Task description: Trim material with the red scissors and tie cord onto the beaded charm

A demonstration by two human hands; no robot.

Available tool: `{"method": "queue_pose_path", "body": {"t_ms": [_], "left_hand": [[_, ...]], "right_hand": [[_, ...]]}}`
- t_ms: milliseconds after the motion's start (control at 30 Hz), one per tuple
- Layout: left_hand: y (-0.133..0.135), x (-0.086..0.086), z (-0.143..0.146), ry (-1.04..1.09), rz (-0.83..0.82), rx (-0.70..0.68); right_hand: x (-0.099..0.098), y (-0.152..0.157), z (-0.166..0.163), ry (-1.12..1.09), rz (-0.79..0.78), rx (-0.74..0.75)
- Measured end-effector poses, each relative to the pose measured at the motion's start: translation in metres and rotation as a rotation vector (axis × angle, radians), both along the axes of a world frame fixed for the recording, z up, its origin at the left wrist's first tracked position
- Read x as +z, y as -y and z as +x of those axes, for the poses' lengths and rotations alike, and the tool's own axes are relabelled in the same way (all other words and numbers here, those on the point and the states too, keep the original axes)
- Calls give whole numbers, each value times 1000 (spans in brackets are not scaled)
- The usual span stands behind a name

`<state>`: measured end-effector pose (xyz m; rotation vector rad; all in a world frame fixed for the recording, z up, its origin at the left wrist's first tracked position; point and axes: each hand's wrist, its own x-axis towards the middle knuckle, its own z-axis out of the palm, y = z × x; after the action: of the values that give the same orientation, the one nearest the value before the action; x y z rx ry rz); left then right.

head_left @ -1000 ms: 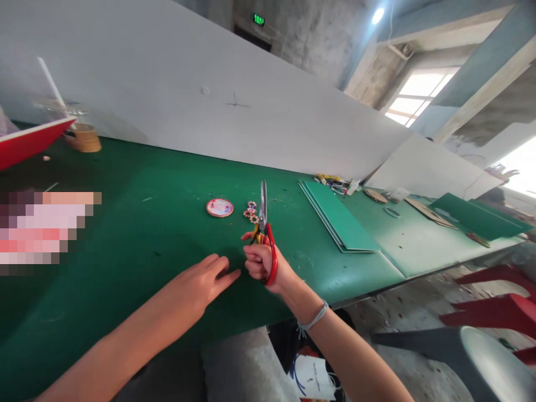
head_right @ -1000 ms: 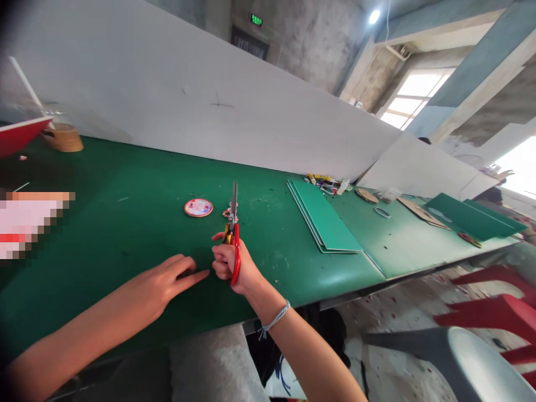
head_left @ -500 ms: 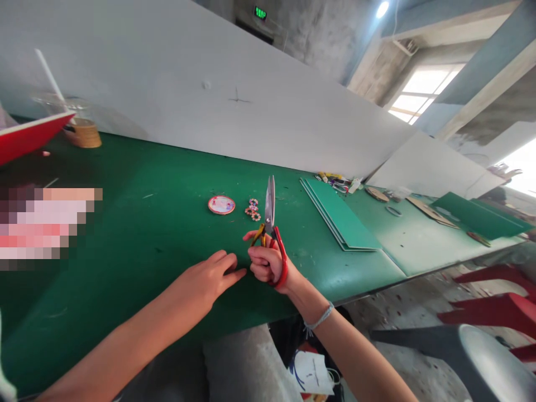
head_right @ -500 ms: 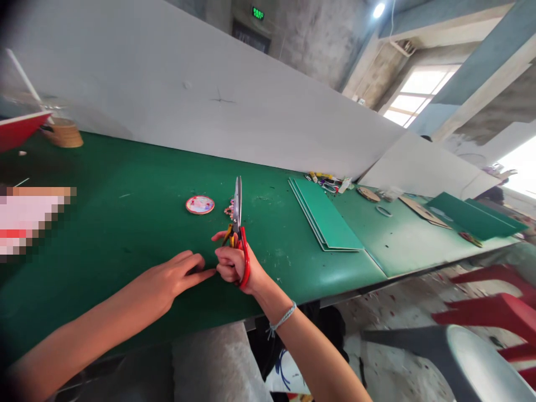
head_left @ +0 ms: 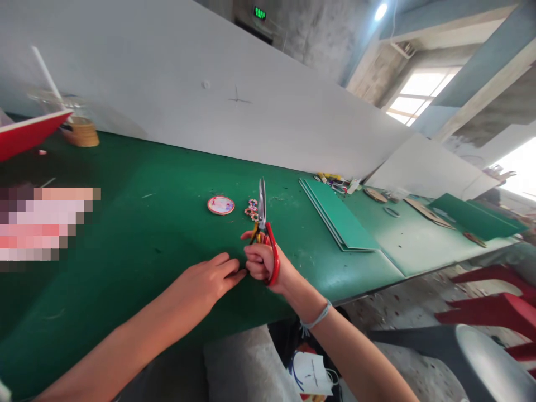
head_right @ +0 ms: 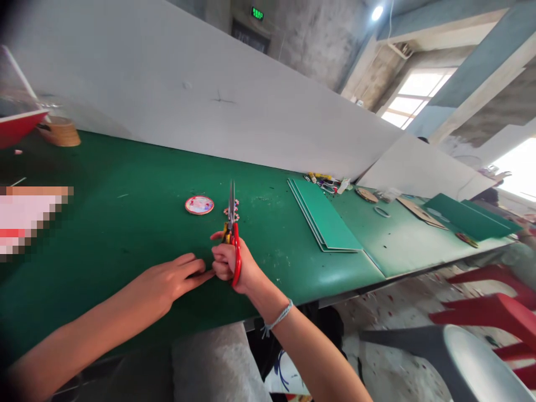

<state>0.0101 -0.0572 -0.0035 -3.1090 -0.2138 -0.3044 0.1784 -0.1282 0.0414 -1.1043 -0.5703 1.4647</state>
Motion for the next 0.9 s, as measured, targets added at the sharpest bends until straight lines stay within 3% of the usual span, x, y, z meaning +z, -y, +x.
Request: {"method": "queue_pose_path", "body": {"t_ms": [300,633,767,833,900], "left_hand": [[0,-6,0,5,36,10],[1,-5,1,8,-13,28],[-2,-8,-2,32,-25,-2],[-2,-10,-4,43,-33,-4],[-2,-11,-5,57,-49,16]], "right_hand": [[8,-5,-1,18,-10,-11],[2,-3,-8,102,-24,-29],[12,0,20,206,51,-119],[12,2,47,395,114,-213],[5,5,77,680,68,-264]]}}
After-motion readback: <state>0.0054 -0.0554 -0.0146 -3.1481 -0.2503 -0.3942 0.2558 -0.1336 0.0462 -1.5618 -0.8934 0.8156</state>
